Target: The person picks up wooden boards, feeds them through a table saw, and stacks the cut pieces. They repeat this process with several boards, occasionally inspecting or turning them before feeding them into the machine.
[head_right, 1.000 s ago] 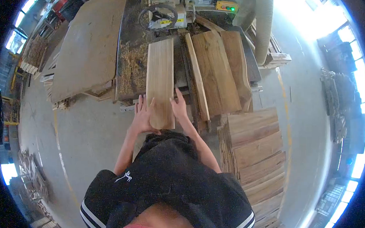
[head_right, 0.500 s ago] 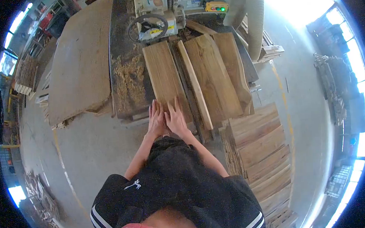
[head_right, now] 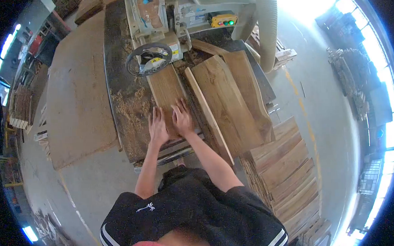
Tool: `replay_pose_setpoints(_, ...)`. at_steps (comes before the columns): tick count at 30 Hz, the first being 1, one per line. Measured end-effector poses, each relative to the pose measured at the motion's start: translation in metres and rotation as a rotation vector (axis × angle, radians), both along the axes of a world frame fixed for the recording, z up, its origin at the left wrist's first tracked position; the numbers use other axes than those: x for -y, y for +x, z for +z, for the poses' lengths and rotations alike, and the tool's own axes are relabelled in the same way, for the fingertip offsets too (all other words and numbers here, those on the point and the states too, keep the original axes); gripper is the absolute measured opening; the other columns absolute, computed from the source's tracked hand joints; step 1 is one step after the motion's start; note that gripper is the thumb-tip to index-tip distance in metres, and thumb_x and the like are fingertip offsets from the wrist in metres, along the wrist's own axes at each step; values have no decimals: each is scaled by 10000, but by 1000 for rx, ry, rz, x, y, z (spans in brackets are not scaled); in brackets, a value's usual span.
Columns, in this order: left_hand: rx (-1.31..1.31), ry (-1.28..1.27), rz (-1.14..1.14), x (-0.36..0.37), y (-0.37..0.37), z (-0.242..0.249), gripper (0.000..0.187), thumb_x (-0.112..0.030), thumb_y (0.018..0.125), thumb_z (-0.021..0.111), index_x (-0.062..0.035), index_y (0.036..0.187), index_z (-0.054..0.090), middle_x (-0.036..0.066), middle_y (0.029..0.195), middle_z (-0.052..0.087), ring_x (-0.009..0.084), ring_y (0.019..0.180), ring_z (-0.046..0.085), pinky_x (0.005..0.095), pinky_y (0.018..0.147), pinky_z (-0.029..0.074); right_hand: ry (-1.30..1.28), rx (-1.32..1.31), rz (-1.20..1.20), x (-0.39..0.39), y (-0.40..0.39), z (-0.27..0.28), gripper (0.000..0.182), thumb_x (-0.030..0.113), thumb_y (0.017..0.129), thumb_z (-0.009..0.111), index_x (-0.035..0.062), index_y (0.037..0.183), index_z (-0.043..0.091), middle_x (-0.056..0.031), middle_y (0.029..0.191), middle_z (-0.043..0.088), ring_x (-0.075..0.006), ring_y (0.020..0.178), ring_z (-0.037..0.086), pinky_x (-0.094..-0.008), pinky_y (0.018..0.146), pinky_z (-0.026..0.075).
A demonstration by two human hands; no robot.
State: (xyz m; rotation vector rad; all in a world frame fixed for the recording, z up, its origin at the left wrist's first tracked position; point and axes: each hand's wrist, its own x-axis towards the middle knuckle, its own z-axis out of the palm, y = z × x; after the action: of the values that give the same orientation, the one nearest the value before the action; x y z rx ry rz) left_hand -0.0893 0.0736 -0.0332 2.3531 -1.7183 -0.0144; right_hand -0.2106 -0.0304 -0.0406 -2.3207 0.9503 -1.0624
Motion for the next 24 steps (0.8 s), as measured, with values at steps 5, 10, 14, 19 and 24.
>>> replay_pose_setpoints(5,-122,67,-14,30,29,17,1683,-766,326,977,99,1628,354,308,1680,392,433,1629,258,614,1297,257,56,-2,-10,32,35,-2,324,41,989,618,41,1309,668,-217,1509,618,-452,1486,489,-515,1217,445)
replay_pose_setpoints(10,-71,193,6,61,53,37,1683,-802,356,965,61,1655,334,268,1706,376,420,1643,224,610,1317,235,17,39,-42,62,65,-13,332,148,1006,663,41,1320,668,-230,1513,611,-451,1376,582,-522,1148,496)
replay_pose_setpoints(14,-2,188,1,77,65,55,1603,-780,379,968,8,1643,374,263,1677,419,418,1642,225,616,1296,258,-47,123,58,92,77,-23,405,272,1022,700,30,1345,668,-229,1424,676,-446,1104,722,-516,996,578)
replay_pose_setpoints(19,-49,46,97,66,61,41,1517,-820,532,918,-44,1693,326,232,1717,381,438,1642,204,597,1321,231,510,304,178,80,-6,98,276,304,1038,714,82,1186,783,-164,1183,791,-351,1082,756,-422,968,590)
replay_pose_setpoints(24,-192,-157,43,-45,-17,37,1235,-713,723,894,-34,1643,429,241,1690,421,473,1631,210,634,1288,267,236,-388,-512,80,-169,102,387,281,1000,664,33,1283,753,-270,1367,700,-429,1296,659,-524,1077,544)
